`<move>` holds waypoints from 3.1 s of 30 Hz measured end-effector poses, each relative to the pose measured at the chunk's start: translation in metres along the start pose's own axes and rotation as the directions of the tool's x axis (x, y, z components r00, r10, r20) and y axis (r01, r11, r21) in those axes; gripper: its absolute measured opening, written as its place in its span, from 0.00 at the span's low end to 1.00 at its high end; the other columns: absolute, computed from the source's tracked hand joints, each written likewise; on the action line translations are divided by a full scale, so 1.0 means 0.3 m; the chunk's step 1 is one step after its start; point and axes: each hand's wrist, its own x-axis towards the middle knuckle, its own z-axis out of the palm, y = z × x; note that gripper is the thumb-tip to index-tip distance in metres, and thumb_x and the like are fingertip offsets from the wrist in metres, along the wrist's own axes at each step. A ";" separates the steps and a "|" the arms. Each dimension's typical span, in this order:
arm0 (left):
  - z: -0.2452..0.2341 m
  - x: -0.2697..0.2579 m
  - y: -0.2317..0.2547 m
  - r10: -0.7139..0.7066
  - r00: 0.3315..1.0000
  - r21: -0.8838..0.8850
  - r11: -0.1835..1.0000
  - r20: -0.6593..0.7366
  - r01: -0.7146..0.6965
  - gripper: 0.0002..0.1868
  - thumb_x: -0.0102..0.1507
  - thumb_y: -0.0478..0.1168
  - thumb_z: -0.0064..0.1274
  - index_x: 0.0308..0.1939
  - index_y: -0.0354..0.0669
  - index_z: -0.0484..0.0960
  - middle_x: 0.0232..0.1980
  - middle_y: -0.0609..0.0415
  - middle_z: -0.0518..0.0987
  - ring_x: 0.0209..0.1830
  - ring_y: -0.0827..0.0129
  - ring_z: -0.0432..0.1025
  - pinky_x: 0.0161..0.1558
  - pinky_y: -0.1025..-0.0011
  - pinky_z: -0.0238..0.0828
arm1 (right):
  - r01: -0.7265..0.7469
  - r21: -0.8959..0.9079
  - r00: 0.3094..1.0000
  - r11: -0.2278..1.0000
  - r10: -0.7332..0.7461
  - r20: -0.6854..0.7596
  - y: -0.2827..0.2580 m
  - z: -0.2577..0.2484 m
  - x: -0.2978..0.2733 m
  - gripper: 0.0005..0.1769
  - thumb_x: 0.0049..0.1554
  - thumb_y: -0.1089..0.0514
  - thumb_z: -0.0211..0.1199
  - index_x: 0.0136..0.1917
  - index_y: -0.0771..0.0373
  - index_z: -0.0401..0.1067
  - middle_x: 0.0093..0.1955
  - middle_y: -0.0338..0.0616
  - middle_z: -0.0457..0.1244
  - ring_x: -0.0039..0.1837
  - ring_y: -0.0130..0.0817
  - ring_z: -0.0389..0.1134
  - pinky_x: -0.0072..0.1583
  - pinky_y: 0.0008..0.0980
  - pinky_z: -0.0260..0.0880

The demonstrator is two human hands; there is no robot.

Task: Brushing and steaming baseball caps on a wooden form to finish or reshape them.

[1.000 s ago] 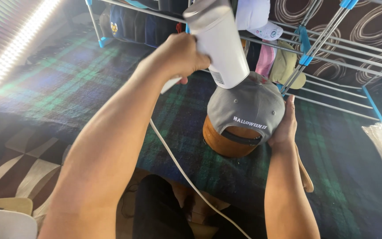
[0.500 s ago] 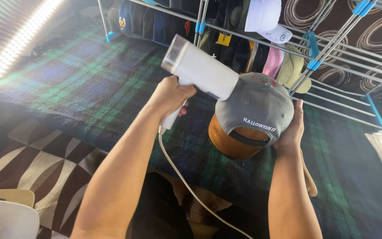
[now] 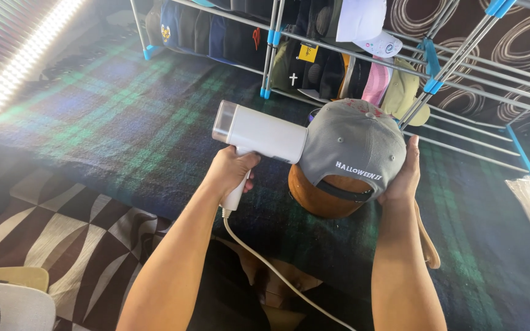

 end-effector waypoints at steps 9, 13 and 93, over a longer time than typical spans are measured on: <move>-0.055 -0.104 0.146 0.134 0.980 0.373 0.925 -0.147 -0.071 0.20 0.58 0.43 0.58 0.45 0.28 0.80 0.25 0.46 0.80 0.15 0.65 0.76 0.20 0.68 0.78 | -0.022 -0.011 1.000 1.000 0.022 0.010 0.039 -0.097 0.071 0.37 0.61 0.29 0.54 0.69 0.59 0.67 0.69 0.54 0.65 0.70 0.45 0.68 0.70 0.45 0.70; -0.005 -0.117 0.255 0.202 0.969 0.297 0.943 -0.142 -0.153 0.19 0.56 0.42 0.57 0.41 0.27 0.80 0.23 0.45 0.79 0.15 0.63 0.77 0.18 0.68 0.79 | -0.009 -0.051 1.000 0.999 0.009 0.008 0.037 -0.090 0.049 0.39 0.62 0.29 0.51 0.72 0.59 0.65 0.72 0.57 0.62 0.73 0.48 0.65 0.72 0.47 0.67; 0.191 -0.362 0.475 0.512 0.799 0.843 0.235 0.316 -0.484 0.22 0.67 0.51 0.54 0.50 0.34 0.71 0.32 0.44 0.80 0.29 0.49 0.78 0.31 0.54 0.79 | -0.085 -0.037 0.972 0.996 0.075 -0.221 0.002 -0.036 0.035 0.42 0.52 0.34 0.54 0.71 0.61 0.68 0.65 0.48 0.69 0.65 0.37 0.71 0.64 0.37 0.74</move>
